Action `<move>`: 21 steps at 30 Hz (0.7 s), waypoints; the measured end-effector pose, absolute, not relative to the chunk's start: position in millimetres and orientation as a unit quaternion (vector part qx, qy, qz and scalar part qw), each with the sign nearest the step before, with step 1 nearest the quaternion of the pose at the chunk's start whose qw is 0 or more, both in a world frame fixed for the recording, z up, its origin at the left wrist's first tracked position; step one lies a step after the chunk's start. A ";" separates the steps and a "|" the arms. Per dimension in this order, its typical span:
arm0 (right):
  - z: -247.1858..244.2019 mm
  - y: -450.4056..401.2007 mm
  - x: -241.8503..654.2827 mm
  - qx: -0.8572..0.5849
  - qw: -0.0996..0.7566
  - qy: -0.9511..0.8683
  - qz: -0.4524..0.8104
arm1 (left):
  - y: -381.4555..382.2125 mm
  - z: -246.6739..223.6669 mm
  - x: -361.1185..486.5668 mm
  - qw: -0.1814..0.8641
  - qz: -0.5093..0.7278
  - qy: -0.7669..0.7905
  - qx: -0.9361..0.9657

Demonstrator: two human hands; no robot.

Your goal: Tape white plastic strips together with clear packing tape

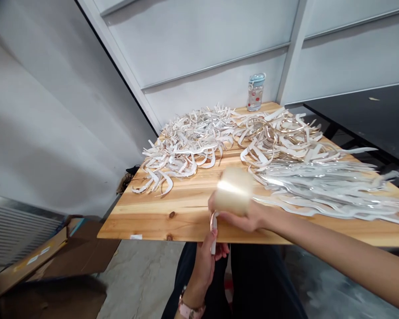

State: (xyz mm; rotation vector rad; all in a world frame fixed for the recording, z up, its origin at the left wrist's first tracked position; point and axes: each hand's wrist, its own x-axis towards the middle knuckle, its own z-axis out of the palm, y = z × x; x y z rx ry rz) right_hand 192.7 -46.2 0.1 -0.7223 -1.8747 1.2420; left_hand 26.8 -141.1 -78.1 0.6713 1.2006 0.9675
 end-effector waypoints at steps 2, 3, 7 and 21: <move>-2.6 -45.2 187.5 -0.242 0.391 -0.696 0.552 | -140.6 -78.2 26.8 0.666 0.424 0.538 0.296; -3.8 -43.1 184.5 -0.232 0.414 -0.663 0.579 | -140.4 -78.4 26.9 0.666 0.420 0.540 0.295; -8.1 -31.8 179.8 -0.232 0.592 -0.550 0.542 | -139.6 -80.5 27.7 0.665 0.419 0.540 0.301; -3.8 -53.5 179.8 -0.260 0.459 -0.700 0.481 | -141.4 -76.2 30.3 0.665 0.442 0.518 0.305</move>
